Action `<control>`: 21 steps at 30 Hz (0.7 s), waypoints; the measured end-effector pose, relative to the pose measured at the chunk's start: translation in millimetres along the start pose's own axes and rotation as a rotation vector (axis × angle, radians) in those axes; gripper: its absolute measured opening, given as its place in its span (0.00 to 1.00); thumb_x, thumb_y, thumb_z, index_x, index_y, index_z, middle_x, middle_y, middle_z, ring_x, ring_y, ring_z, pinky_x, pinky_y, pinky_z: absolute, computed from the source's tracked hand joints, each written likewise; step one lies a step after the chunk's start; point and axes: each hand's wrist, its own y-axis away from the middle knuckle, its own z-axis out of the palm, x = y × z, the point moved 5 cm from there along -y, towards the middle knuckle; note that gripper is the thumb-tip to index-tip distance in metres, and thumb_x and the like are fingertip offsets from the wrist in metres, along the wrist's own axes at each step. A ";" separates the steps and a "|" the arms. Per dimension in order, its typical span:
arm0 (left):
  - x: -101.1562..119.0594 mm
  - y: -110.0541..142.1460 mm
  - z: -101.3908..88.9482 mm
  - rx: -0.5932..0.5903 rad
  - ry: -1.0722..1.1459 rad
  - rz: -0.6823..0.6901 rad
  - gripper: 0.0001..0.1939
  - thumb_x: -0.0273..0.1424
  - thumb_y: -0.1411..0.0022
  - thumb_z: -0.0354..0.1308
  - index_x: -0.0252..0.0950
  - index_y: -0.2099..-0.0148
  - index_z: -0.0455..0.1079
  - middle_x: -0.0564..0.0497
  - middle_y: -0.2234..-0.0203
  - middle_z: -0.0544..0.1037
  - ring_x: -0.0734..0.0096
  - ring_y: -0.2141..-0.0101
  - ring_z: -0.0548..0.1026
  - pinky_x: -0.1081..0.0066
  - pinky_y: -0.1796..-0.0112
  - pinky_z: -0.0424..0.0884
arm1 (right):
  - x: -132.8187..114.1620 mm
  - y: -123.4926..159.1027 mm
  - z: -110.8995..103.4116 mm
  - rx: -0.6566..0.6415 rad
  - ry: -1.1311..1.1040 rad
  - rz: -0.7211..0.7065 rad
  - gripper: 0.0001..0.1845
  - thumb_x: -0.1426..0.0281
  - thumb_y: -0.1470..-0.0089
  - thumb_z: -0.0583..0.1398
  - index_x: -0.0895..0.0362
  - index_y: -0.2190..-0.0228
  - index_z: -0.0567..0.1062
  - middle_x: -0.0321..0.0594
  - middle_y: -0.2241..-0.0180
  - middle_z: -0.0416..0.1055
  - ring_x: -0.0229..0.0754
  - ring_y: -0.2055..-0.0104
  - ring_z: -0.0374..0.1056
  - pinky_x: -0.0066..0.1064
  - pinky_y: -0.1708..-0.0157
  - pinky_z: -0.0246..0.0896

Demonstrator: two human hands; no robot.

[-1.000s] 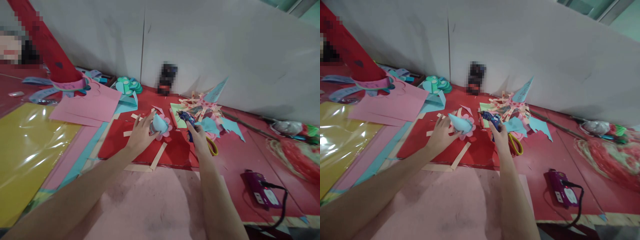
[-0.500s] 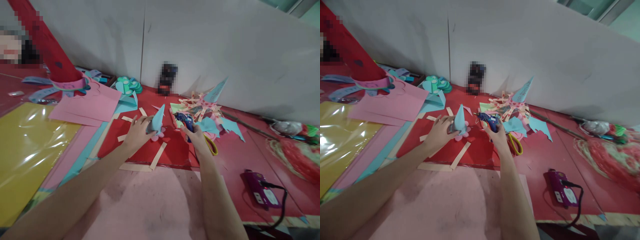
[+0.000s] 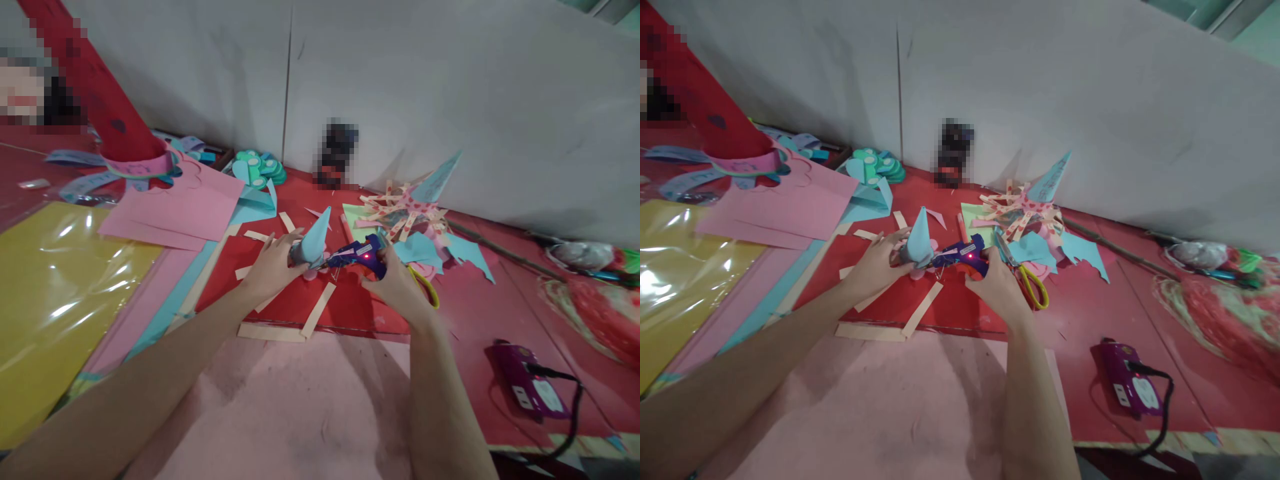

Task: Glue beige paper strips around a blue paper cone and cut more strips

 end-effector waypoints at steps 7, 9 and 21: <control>-1.0 2.3 -0.4 -0.118 -0.044 0.022 0.29 0.33 0.47 0.52 0.39 0.42 0.54 0.48 0.50 0.70 0.59 0.50 0.67 0.51 0.45 0.46 | 0.8 0.0 11.1 -0.030 0.017 -0.022 0.17 0.63 0.59 0.59 0.52 0.66 0.60 0.38 0.68 0.69 0.45 0.67 0.67 0.32 0.70 0.59; 0.5 2.5 -0.6 -0.130 -0.048 0.026 0.29 0.34 0.47 0.52 0.39 0.42 0.54 0.48 0.52 0.71 0.58 0.51 0.67 0.52 0.45 0.47 | -1.2 1.0 14.2 -0.045 0.017 -0.019 0.16 0.63 0.59 0.58 0.52 0.67 0.60 0.37 0.69 0.69 0.44 0.67 0.67 0.31 0.72 0.59; 0.5 2.6 0.2 -0.141 -0.047 0.027 0.29 0.36 0.47 0.51 0.40 0.43 0.54 0.48 0.52 0.71 0.58 0.53 0.68 0.52 0.45 0.46 | 0.6 -0.8 12.1 0.033 0.097 -0.032 0.15 0.66 0.60 0.59 0.53 0.67 0.61 0.38 0.70 0.69 0.44 0.70 0.67 0.30 0.73 0.57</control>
